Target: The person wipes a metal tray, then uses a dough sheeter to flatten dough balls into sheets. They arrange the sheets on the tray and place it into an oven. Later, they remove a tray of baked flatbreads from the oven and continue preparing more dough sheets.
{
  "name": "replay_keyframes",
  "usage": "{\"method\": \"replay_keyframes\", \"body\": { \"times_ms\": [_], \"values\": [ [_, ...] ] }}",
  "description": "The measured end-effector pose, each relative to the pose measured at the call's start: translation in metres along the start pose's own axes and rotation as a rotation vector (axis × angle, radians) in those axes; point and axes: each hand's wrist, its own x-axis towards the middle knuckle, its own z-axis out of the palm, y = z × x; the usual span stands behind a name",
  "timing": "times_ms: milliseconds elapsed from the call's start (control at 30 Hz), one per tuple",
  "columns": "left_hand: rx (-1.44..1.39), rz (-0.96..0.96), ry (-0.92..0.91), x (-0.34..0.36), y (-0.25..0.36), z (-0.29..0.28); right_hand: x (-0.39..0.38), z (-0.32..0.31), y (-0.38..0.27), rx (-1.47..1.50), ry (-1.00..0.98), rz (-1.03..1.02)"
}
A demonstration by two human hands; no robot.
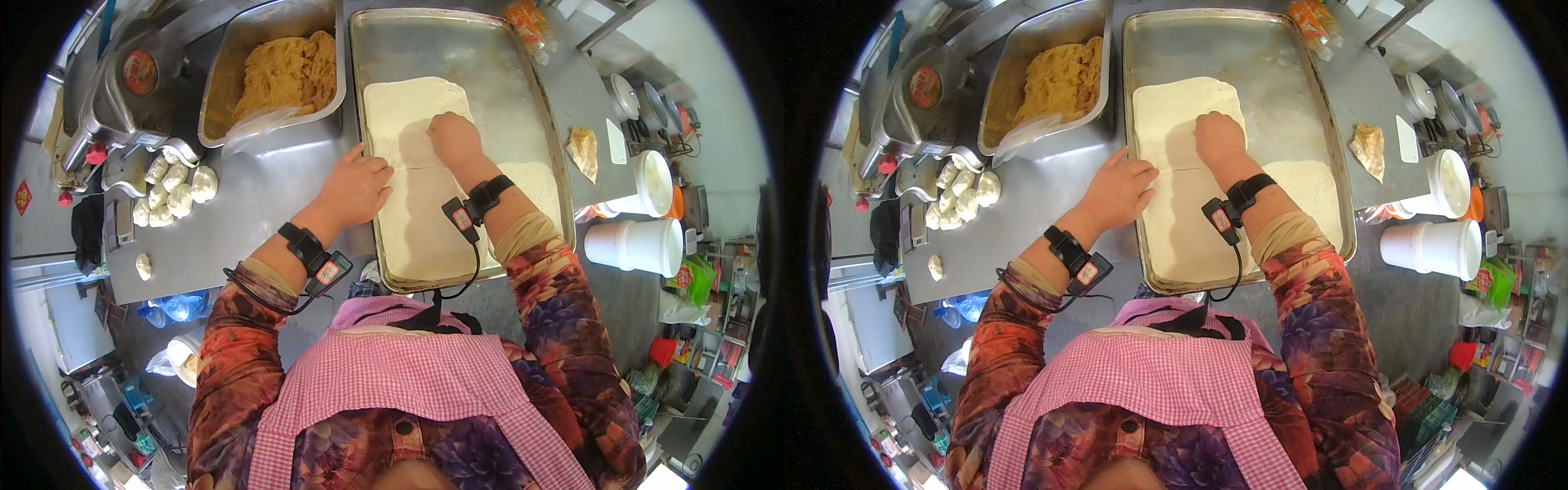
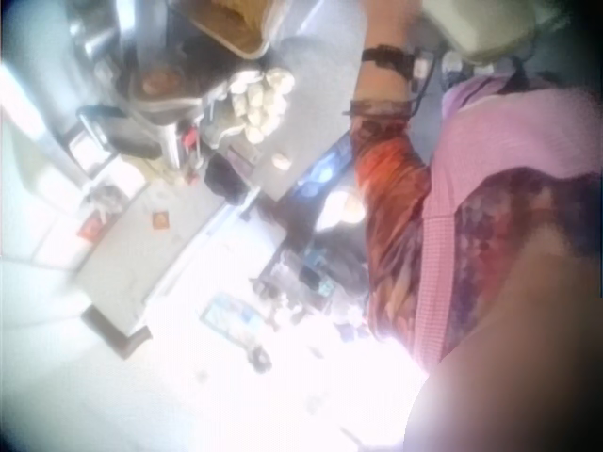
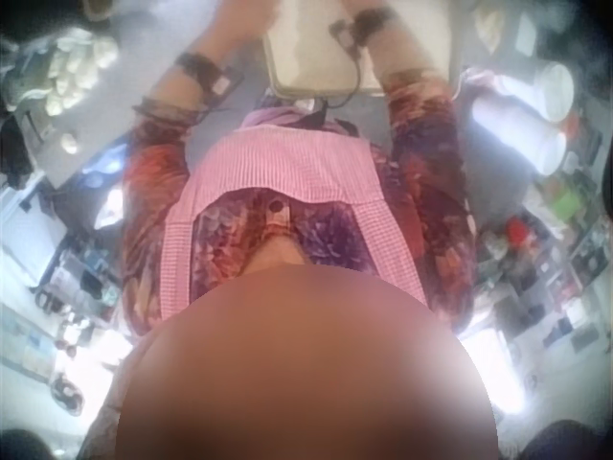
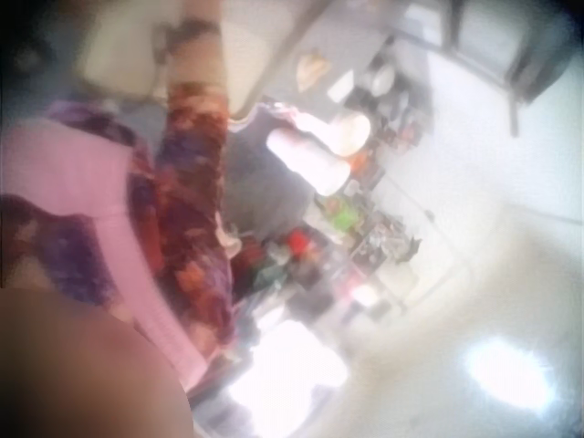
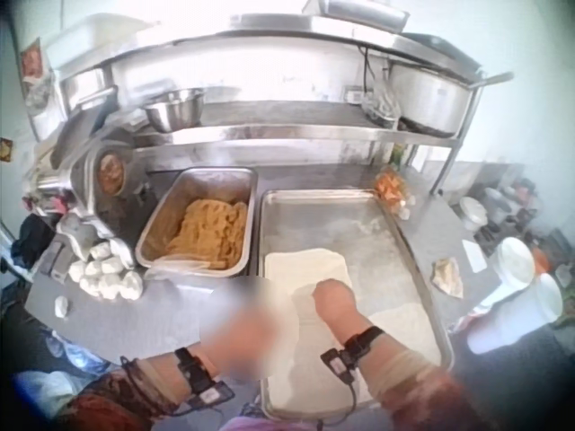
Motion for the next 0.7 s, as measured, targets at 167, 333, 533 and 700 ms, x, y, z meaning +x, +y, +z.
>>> {"method": "replay_keyframes", "body": {
  "times_ms": [167, 333, 533, 700],
  "values": [
    [0.004, 0.054, -0.011, -0.001, -0.006, -0.002, 0.007, -0.024, 0.002, 0.250, -0.123, 0.178],
    [-0.014, 0.038, -0.192, 0.006, -0.009, -0.015, -0.037, -0.069, 0.028, 1.298, -0.002, 0.629],
    [-0.153, 0.059, -0.128, 0.041, -0.017, -0.014, -0.114, -0.098, 0.032, 1.268, 0.155, 0.663],
    [-0.008, 0.121, -0.233, 0.079, -0.002, 0.010, -0.178, -0.114, 0.031, 1.309, 0.319, 0.710]
  ]
}}
